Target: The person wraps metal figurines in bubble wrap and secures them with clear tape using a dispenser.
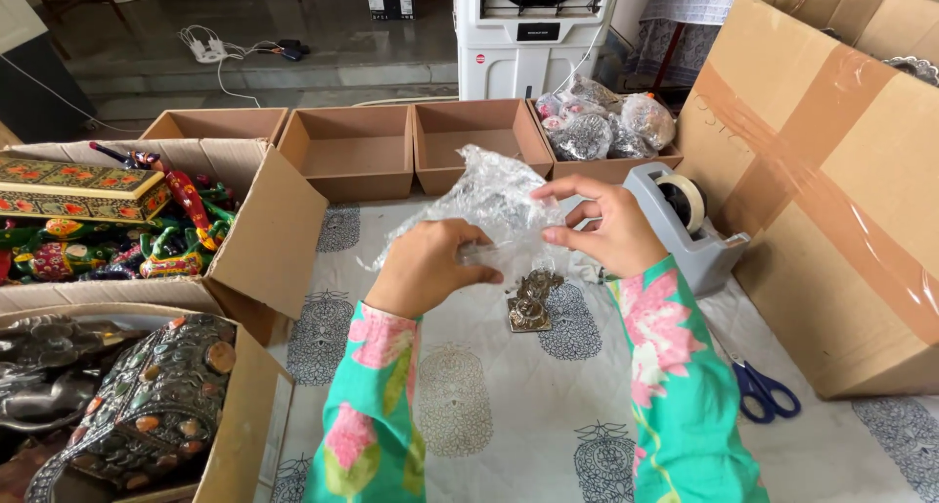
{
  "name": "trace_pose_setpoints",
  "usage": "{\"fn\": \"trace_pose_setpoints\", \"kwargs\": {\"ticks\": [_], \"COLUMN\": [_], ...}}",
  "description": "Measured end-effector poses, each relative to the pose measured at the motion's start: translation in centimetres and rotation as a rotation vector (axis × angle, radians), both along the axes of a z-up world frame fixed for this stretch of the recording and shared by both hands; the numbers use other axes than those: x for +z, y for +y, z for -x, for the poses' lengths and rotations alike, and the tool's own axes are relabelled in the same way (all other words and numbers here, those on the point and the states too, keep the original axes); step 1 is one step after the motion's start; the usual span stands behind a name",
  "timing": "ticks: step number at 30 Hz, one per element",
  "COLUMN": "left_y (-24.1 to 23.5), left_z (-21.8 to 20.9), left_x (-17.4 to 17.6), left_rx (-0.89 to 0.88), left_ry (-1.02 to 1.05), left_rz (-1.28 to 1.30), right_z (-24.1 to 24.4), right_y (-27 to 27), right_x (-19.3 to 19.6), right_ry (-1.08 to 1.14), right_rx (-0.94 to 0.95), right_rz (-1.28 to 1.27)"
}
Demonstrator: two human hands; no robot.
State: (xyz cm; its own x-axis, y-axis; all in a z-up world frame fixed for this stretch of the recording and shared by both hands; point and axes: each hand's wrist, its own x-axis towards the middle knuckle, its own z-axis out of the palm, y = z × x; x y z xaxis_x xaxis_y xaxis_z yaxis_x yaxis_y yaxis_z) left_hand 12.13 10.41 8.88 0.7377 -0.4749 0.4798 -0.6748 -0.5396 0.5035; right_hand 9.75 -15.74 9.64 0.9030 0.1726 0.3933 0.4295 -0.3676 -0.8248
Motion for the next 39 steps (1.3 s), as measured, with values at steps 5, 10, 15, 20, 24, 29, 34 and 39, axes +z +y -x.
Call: {"fn": "trace_pose_setpoints", "kwargs": {"ticks": [5,10,15,20,24,29,34,39], "left_y": [0.8,0.7,0.2,0.0,1.3,2.7,1.8,1.6], "left_z": [0.0,0.1,0.3,0.8,2.0,0.6,-1.0,-0.8], "left_x": [0.6,0.6,0.2,0.6,2.0,1.0,0.5,0.7], "left_rx": [-0.064,-0.134,-0.186,-0.317,-0.493,-0.691,-0.345,-0.518], "left_ry": [0.164,0.225,0.135,0.43,0.631,0.422,0.553,0.597], "left_rz": [-0.079,-0.044,-0.041,-0.129,-0.199,0.172,0.661,0.747], "right_z": [0.4,-0.3,-1.0,-1.5,-2.1,-1.8,0.2,0.5], "right_y": [1.7,1.5,0.3,-0.2,-3.3,-8.4,-4.3,1.1], "right_x": [0.4,-0.5,-0.9,-1.8,-2.7,-2.3,-0.1,0.0], "right_ry": [-0.122,-0.168,-0.02,-0.133,-0.534,0.168,-0.329,-0.223], "right_rx": [-0.075,-0.066,-0.086,-0.112,-0.618,-0.17,-0.092,0.38], "right_rz": [0.094,0.046,-0.109,-0.17,0.141,-0.161,0.294,0.115]}}
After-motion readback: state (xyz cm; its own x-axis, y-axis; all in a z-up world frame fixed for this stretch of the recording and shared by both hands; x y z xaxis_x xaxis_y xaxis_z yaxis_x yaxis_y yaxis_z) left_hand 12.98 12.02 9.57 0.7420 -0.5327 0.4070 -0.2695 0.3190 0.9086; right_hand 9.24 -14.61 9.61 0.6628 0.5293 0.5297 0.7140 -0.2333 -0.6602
